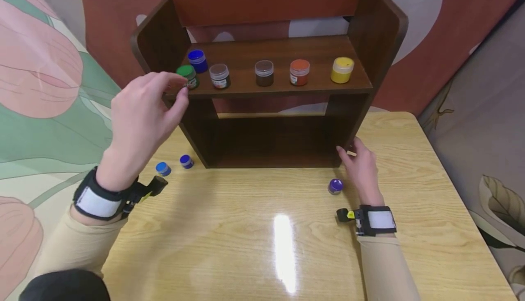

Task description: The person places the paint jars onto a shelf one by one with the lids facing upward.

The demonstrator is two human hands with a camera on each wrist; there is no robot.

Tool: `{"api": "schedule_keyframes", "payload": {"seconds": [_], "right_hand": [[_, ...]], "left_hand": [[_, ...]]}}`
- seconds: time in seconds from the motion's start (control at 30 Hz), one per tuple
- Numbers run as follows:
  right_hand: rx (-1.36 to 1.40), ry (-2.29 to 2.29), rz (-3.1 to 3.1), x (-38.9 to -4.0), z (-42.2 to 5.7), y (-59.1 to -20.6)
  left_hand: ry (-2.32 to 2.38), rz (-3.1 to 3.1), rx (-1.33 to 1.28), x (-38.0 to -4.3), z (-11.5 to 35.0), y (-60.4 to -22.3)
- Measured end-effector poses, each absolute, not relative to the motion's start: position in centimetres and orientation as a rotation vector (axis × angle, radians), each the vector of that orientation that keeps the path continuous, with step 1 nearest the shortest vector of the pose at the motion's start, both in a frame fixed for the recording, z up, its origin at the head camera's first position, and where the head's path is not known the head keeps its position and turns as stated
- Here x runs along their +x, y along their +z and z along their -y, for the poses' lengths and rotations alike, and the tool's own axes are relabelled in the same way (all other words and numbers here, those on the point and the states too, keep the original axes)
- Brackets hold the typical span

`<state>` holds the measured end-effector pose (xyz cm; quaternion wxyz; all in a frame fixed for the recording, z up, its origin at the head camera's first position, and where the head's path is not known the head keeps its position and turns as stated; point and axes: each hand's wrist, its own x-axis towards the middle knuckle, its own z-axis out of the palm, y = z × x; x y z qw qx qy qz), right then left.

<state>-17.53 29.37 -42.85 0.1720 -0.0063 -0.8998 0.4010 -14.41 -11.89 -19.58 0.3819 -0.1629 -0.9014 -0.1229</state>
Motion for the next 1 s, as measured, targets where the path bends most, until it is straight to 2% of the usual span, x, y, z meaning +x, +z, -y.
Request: {"api": "schedule_keyframes", "payload": {"seconds": [0.57, 1.0], "right_hand": [[-0.016, 1.13, 2.553, -17.6, -29.4, -43.0], [-0.025, 1.129, 2.554, -17.6, -29.4, -43.0]], "left_hand": [[-0.375, 2.381, -0.357, -13.6, 14.3, -23.8], [-0.447, 2.599, -0.24, -14.1, 17.7, -29.2]]}}
